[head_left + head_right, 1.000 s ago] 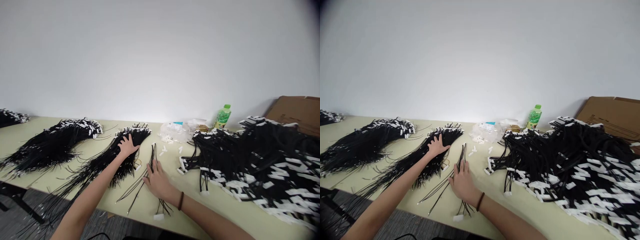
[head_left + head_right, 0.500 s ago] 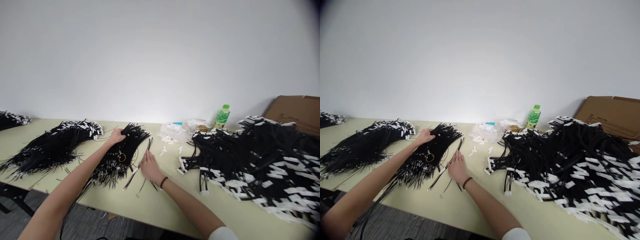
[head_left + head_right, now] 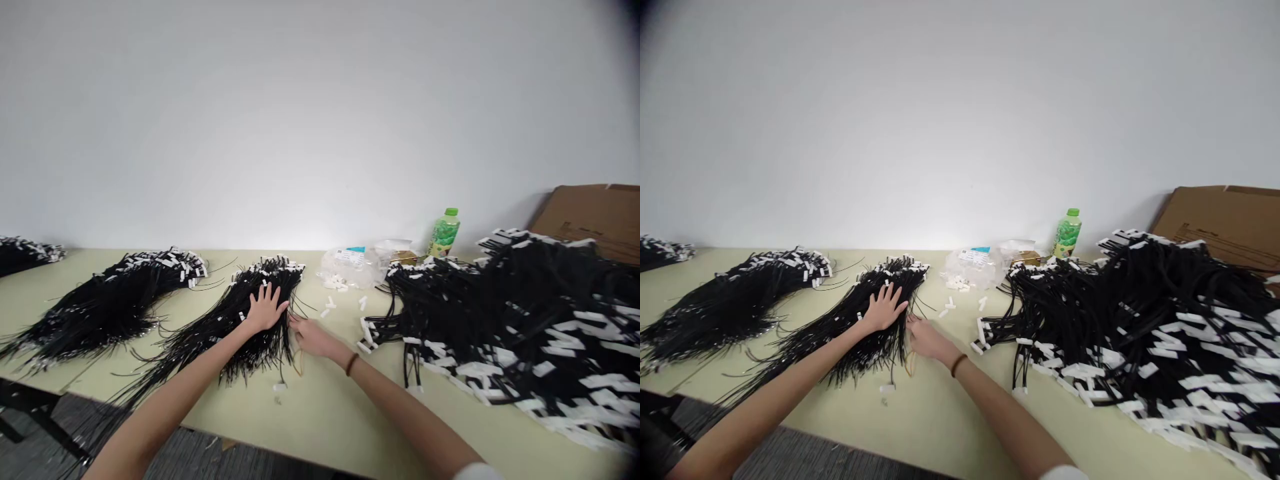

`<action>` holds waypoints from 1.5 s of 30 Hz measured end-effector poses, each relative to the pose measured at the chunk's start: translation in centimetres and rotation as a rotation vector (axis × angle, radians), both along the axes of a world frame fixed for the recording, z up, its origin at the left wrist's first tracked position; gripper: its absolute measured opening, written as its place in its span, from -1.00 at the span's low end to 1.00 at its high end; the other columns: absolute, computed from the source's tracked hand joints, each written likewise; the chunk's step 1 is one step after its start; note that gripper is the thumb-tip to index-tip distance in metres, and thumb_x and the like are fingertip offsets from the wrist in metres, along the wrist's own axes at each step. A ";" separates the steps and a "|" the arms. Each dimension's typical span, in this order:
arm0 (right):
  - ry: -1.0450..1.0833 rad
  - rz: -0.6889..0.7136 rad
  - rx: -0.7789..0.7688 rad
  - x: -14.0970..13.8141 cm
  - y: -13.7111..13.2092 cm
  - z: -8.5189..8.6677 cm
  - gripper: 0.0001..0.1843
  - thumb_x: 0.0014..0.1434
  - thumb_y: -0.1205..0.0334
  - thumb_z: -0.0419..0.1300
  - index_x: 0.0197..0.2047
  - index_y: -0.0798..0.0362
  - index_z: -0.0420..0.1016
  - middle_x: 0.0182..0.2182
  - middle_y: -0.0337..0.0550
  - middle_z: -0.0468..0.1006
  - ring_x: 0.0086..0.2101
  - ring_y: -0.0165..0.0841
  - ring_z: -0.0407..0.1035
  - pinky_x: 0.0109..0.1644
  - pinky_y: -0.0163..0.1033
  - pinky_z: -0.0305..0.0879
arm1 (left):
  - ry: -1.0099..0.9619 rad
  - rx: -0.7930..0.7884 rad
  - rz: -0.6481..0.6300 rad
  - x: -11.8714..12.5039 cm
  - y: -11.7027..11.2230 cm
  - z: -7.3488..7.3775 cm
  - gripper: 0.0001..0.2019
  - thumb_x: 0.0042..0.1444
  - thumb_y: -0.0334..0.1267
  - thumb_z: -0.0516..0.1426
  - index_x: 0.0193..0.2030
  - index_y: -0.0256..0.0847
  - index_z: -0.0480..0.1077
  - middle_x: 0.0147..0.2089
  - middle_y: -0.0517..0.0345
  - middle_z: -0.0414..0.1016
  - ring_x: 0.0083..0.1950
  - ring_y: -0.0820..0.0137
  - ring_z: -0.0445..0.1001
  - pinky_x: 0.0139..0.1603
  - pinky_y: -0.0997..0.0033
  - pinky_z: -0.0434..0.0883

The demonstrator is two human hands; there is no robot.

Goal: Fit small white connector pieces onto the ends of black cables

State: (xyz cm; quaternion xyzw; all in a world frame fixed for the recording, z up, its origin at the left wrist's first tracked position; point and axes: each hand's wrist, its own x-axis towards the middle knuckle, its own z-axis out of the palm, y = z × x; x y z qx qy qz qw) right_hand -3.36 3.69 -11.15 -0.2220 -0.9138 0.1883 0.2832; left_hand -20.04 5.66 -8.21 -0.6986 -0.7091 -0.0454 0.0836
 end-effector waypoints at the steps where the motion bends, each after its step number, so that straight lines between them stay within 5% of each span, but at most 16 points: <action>1: -0.005 0.001 -0.004 1.3 -0.7 -0.2 -0.61 -0.03 0.60 -0.08 -0.23 0.15 0.46 -0.10 -0.05 0.45 -0.04 -0.36 0.30 0.06 -0.32 0.18 | 0.028 -0.002 -0.017 -0.1 -0.1 -0.8 -0.42 0.15 0.02 -0.16 0.23 -0.27 0.11 0.32 -0.22 -0.02 0.30 -0.10 -0.07 0.12 -0.23 0.01; 7: 0.030 -0.063 -0.002 3.9 -3.8 -1.0 -0.61 0.01 0.61 -0.08 -0.21 0.12 0.43 -0.17 -0.11 0.47 -0.15 -0.39 0.34 0.01 -0.30 0.22 | -0.051 0.039 -0.066 -0.4 -0.1 -1.2 -0.46 0.16 -0.03 -0.13 0.17 -0.36 0.16 0.29 -0.30 0.03 0.29 -0.14 -0.09 0.13 -0.31 -0.08; 16: 0.056 -0.133 0.038 4.1 -5.0 -0.6 -0.68 0.07 0.55 -0.06 -0.20 0.11 0.41 -0.24 -0.10 0.45 -0.17 -0.33 0.29 -0.06 -0.24 0.24 | -0.200 0.110 -0.222 1.7 -0.6 -0.9 -0.82 0.00 -0.43 -0.02 -0.23 -0.30 0.29 0.00 -0.15 0.34 0.14 0.20 0.22 0.16 0.08 0.13; 26: 0.093 -0.153 0.018 4.3 -5.1 -0.8 -0.68 0.05 0.54 -0.05 -0.23 0.09 0.44 -0.27 -0.11 0.47 -0.22 -0.32 0.31 -0.10 -0.23 0.25 | -0.540 0.236 -0.198 1.1 -0.1 -0.3 -0.91 0.09 -0.31 -0.06 -0.29 -0.22 0.22 -0.29 0.01 0.44 -0.20 0.27 0.44 -0.15 0.22 0.35; 30: 0.199 -0.203 -0.057 4.2 -4.9 -0.7 -0.70 0.09 0.49 -0.05 -0.20 0.09 0.44 -0.26 -0.11 0.48 -0.22 -0.33 0.33 -0.08 -0.24 0.27 | -0.686 0.257 -0.228 2.8 -1.7 0.6 -0.87 0.18 -0.24 -0.15 -0.22 -0.20 0.14 -0.30 0.07 0.48 -0.24 0.39 0.48 -0.20 0.36 0.38; 35: 0.453 -0.381 -0.263 4.6 -4.0 -0.5 -0.60 0.28 0.20 -0.19 0.08 0.18 0.23 -0.05 0.04 0.37 -0.15 -0.33 0.34 -0.10 -0.23 0.33 | -0.979 0.237 -0.349 6.0 -5.1 1.9 -0.86 0.20 -0.19 -0.14 -0.20 -0.18 0.10 -0.24 0.09 0.45 -0.33 0.44 0.45 -0.27 0.40 0.39; 40: 0.764 -0.308 -0.579 5.4 -3.6 0.5 -0.49 0.23 -0.02 -0.09 0.12 0.13 0.19 -0.14 -0.04 0.42 -0.26 -0.38 0.35 -0.30 -0.31 0.34 | -0.748 0.106 -0.532 7.5 -8.2 2.6 -0.84 0.21 -0.27 -0.14 -0.19 -0.19 0.21 -0.22 0.06 0.43 -0.23 0.39 0.41 -0.19 0.35 0.37; 45: 0.885 -0.294 -0.695 5.4 -4.2 1.8 -0.58 0.13 -0.01 0.09 -0.09 0.17 0.32 -0.57 -0.28 0.36 -0.60 -0.51 0.20 -0.60 -0.44 0.10 | -0.540 0.152 -0.654 7.6 -10.1 2.3 -0.77 0.19 -0.30 -0.09 -0.04 -0.19 0.22 -0.01 -0.06 0.34 0.02 0.30 0.33 -0.02 0.25 0.35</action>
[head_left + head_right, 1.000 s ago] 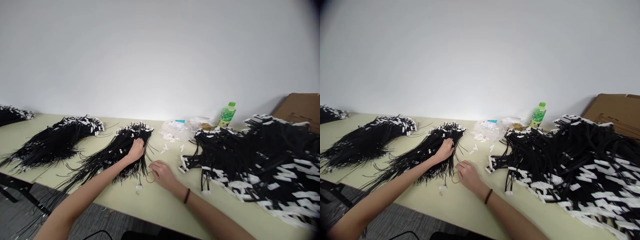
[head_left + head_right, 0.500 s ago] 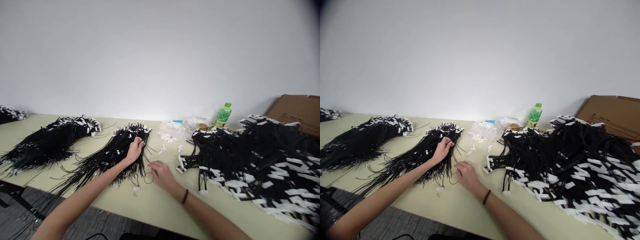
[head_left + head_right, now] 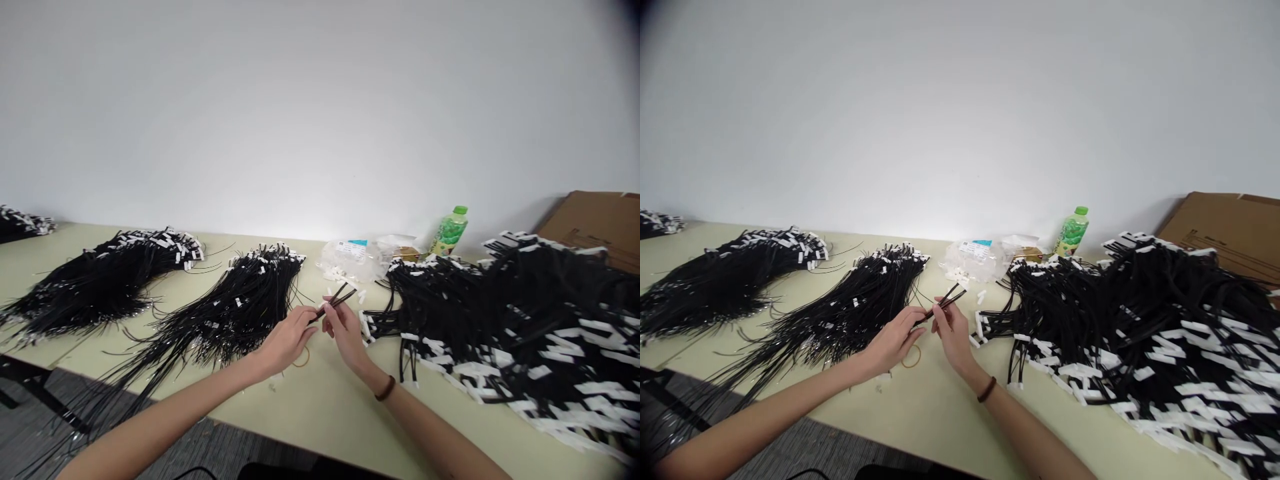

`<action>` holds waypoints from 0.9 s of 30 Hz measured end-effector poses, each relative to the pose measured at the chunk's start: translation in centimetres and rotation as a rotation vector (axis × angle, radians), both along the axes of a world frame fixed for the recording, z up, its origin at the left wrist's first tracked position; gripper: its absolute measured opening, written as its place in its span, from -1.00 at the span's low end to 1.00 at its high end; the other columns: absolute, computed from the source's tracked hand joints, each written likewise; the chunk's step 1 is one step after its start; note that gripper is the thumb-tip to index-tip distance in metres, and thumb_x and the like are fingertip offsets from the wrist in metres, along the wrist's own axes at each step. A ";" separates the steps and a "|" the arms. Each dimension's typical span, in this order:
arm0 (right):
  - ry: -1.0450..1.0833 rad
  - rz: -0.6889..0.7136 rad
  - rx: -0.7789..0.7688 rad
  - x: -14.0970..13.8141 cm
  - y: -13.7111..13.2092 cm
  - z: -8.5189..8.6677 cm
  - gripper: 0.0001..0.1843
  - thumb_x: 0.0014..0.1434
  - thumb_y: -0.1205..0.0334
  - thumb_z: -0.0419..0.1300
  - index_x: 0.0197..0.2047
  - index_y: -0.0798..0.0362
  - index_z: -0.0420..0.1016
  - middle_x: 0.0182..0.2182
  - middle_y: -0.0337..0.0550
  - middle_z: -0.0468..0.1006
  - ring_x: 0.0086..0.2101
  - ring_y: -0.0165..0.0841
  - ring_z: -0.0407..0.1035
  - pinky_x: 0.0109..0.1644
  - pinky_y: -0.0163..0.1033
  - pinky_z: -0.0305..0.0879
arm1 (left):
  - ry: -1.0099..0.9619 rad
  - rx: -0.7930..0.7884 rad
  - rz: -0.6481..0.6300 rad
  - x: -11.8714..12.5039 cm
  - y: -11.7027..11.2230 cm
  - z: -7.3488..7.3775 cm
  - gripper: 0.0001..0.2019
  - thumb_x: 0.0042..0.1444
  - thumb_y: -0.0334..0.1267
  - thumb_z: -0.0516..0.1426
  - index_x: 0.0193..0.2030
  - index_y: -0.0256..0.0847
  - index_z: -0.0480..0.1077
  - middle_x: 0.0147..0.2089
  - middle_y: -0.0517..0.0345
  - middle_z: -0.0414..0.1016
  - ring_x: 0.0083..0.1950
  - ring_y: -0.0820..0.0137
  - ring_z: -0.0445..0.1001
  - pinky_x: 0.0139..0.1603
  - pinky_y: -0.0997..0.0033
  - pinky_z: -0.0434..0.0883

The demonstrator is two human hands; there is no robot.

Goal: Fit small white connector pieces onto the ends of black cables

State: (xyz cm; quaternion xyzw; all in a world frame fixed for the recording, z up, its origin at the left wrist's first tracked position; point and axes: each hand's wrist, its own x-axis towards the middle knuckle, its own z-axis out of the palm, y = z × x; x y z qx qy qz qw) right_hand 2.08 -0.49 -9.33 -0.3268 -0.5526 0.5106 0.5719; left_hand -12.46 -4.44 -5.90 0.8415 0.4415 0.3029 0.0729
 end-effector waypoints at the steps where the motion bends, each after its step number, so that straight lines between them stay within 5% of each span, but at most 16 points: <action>1: 0.020 0.014 -0.011 0.0 -0.1 0.3 -0.61 0.12 -0.02 0.10 -0.17 0.17 0.34 -0.62 -0.30 0.33 -0.63 -0.52 0.18 -0.62 -0.44 0.09 | 0.011 0.023 0.020 -0.2 -0.3 -0.1 -0.74 0.18 -0.29 -0.08 0.01 -0.19 0.20 0.01 -0.07 0.33 0.05 0.29 0.32 0.00 0.23 0.34; 5: 0.134 -0.003 0.013 0.4 -0.2 2.2 -0.65 0.11 -0.02 0.12 -0.36 0.16 0.33 -0.55 -0.24 0.37 -0.59 -0.50 0.25 -0.58 -0.40 0.19 | 0.115 0.011 0.136 -1.6 -1.2 -0.3 -0.66 0.18 -0.22 -0.07 0.11 -0.18 0.13 0.02 -0.07 0.36 0.00 0.27 0.39 -0.07 0.25 0.39; 10: 0.267 -0.097 0.139 1.9 -0.8 5.6 -0.72 0.15 0.07 0.11 -0.40 0.15 0.32 -0.46 -0.19 0.41 -0.58 -0.52 0.26 -0.59 -0.41 0.20 | 0.245 -0.066 0.225 -5.0 -2.1 -0.3 -0.71 0.21 -0.19 -0.13 -0.03 -0.18 0.28 -0.26 0.06 0.53 -0.30 0.33 0.51 -0.31 0.41 0.41; 18: 0.141 -0.073 0.347 2.6 -2.7 7.9 -0.76 0.20 0.16 0.05 -0.34 0.16 0.40 -0.39 -0.10 0.45 -0.54 -0.47 0.34 -0.57 -0.34 0.30 | 0.252 -0.114 0.256 -7.9 -3.4 0.4 -0.69 0.16 -0.13 -0.07 -0.04 -0.19 0.31 -0.19 0.02 0.51 -0.24 0.30 0.49 -0.24 0.38 0.38; 23: 0.123 -0.172 0.374 3.4 -1.9 8.4 -0.74 0.20 0.14 0.06 -0.36 0.17 0.40 -0.41 -0.11 0.45 -0.53 -0.45 0.36 -0.54 -0.33 0.31 | 0.224 -0.216 0.267 -9.2 -3.5 2.2 -0.58 0.02 -0.02 0.05 -0.01 -0.18 0.31 -0.20 0.07 0.52 -0.22 0.30 0.48 -0.19 0.41 0.37; 27: 0.289 -0.364 0.377 5.2 -1.4 10.2 -0.74 0.14 0.13 0.13 -0.42 0.17 0.36 -0.46 -0.16 0.44 -0.57 -0.49 0.33 -0.58 -0.38 0.25 | 0.311 -0.216 0.329 -11.8 -3.2 1.9 -0.53 -0.03 0.05 0.07 0.00 -0.12 0.34 -0.19 0.09 0.53 -0.17 0.24 0.47 -0.15 0.35 0.36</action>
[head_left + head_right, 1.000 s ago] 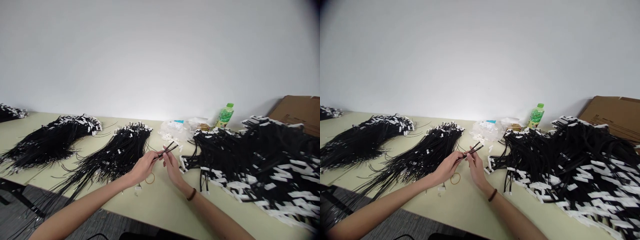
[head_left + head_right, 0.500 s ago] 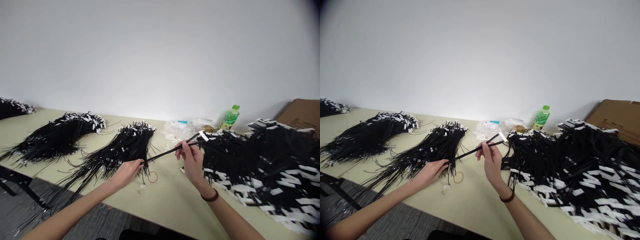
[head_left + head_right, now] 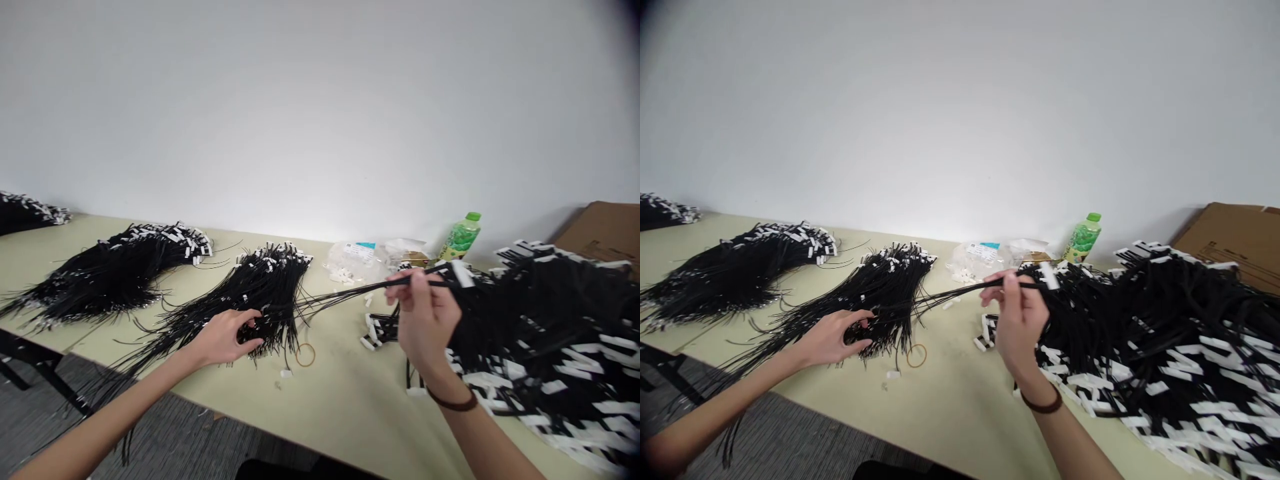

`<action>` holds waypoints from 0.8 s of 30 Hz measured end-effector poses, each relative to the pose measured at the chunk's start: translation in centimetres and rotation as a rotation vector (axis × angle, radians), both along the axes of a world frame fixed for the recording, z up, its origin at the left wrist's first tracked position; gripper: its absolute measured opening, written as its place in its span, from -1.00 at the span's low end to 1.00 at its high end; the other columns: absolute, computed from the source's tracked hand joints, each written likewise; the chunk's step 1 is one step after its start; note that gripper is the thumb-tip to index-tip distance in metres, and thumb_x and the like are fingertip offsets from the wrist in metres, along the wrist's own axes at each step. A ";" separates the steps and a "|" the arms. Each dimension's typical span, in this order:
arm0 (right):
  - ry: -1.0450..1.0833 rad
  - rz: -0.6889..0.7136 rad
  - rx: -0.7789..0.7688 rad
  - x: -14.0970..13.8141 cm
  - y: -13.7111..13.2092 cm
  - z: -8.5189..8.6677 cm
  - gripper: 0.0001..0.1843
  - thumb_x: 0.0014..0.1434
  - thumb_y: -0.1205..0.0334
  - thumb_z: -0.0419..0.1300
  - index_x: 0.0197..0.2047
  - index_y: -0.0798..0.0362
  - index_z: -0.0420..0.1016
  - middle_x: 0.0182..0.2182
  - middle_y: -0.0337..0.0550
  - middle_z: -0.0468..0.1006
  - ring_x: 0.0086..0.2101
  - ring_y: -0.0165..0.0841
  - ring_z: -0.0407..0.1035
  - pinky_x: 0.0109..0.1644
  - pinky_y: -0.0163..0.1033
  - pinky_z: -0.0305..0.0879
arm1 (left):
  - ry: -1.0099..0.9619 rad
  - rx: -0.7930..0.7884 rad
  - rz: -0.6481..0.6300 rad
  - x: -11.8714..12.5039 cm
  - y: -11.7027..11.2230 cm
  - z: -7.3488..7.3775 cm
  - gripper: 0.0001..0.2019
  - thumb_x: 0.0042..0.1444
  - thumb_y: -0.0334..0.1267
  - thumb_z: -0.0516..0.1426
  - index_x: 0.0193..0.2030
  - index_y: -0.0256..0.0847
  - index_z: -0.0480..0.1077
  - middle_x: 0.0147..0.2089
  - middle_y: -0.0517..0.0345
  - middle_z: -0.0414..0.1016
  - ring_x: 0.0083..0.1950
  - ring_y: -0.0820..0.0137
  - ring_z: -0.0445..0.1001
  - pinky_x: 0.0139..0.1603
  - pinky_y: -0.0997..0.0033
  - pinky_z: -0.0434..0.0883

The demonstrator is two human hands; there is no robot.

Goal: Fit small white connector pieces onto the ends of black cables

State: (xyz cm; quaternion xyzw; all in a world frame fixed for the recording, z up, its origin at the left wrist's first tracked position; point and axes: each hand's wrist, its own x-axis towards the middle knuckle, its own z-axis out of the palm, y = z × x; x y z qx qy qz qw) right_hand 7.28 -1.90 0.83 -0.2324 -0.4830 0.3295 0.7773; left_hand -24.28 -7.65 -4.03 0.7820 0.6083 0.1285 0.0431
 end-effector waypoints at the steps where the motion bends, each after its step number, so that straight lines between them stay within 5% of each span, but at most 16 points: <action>1: 0.035 -0.027 -0.004 0.5 0.0 0.6 -0.73 0.12 0.12 0.15 -0.43 0.18 0.35 -0.47 -0.16 0.44 -0.59 -0.50 0.31 -0.59 -0.38 0.24 | 0.000 0.005 -0.003 -0.6 0.0 -0.3 -0.54 0.00 0.04 0.05 0.00 -0.13 0.34 -0.13 0.07 0.51 -0.11 0.24 0.45 -0.09 0.34 0.34; 5: 0.024 -0.036 -0.047 2.4 -0.1 2.5 -0.71 0.04 0.12 0.23 -0.43 0.22 0.37 -0.51 -0.12 0.46 -0.62 -0.48 0.31 -0.62 -0.39 0.20 | -0.002 0.055 -0.037 -2.1 -0.1 -1.1 -0.64 0.13 -0.05 -0.04 -0.03 -0.14 0.35 -0.03 0.03 0.46 -0.02 0.28 0.40 0.00 0.35 0.28; 10: 0.065 -0.153 0.025 4.3 -0.5 3.3 -0.80 0.03 0.20 0.23 -0.48 0.16 0.37 -0.52 -0.14 0.44 -0.64 -0.45 0.30 -0.67 -0.36 0.16 | -0.045 0.123 -0.044 -2.4 0.7 -0.6 -0.68 0.21 -0.18 -0.14 -0.34 -0.20 0.39 -0.37 0.11 0.47 -0.34 0.41 0.42 -0.29 0.49 0.29; 14: -0.051 -0.188 -0.020 5.2 -0.8 2.8 -0.80 0.02 0.18 0.24 -0.49 0.13 0.38 -0.48 -0.16 0.44 -0.59 -0.43 0.33 -0.62 -0.34 0.22 | -0.150 0.109 0.003 -2.8 1.4 -0.5 -0.70 0.18 -0.17 -0.07 -0.41 -0.23 0.38 -0.46 0.17 0.46 -0.43 0.46 0.41 -0.35 0.51 0.28; 18: -0.064 -0.084 -0.166 5.4 -0.9 2.0 -0.75 -0.06 0.16 0.29 -0.49 0.20 0.41 -0.45 -0.10 0.46 -0.56 -0.47 0.35 -0.57 -0.42 0.31 | -0.339 -0.041 0.011 -3.8 0.8 0.3 -0.75 0.09 -0.11 0.04 -0.27 -0.22 0.43 -0.24 0.12 0.54 -0.22 0.41 0.47 -0.16 0.47 0.35; 21: -0.017 -0.090 -0.191 5.3 -0.7 1.2 -0.74 -0.09 0.15 0.32 -0.49 0.19 0.41 -0.42 -0.11 0.46 -0.53 -0.48 0.37 -0.52 -0.47 0.36 | -0.400 -0.107 -0.014 -6.6 0.5 1.8 -0.58 0.05 -0.04 0.06 0.02 -0.17 0.32 0.04 0.08 0.43 0.02 0.36 0.40 0.01 0.39 0.33; 24: -0.071 -0.025 -0.274 5.3 -0.3 -0.2 -0.72 -0.11 0.14 0.33 -0.49 0.20 0.43 -0.39 -0.05 0.47 -0.48 -0.41 0.41 -0.45 -0.43 0.43 | -0.192 0.075 0.220 -12.3 1.5 3.1 -0.51 0.06 0.06 -0.01 0.01 -0.23 0.34 0.06 0.00 0.41 0.08 0.28 0.34 0.10 0.29 0.26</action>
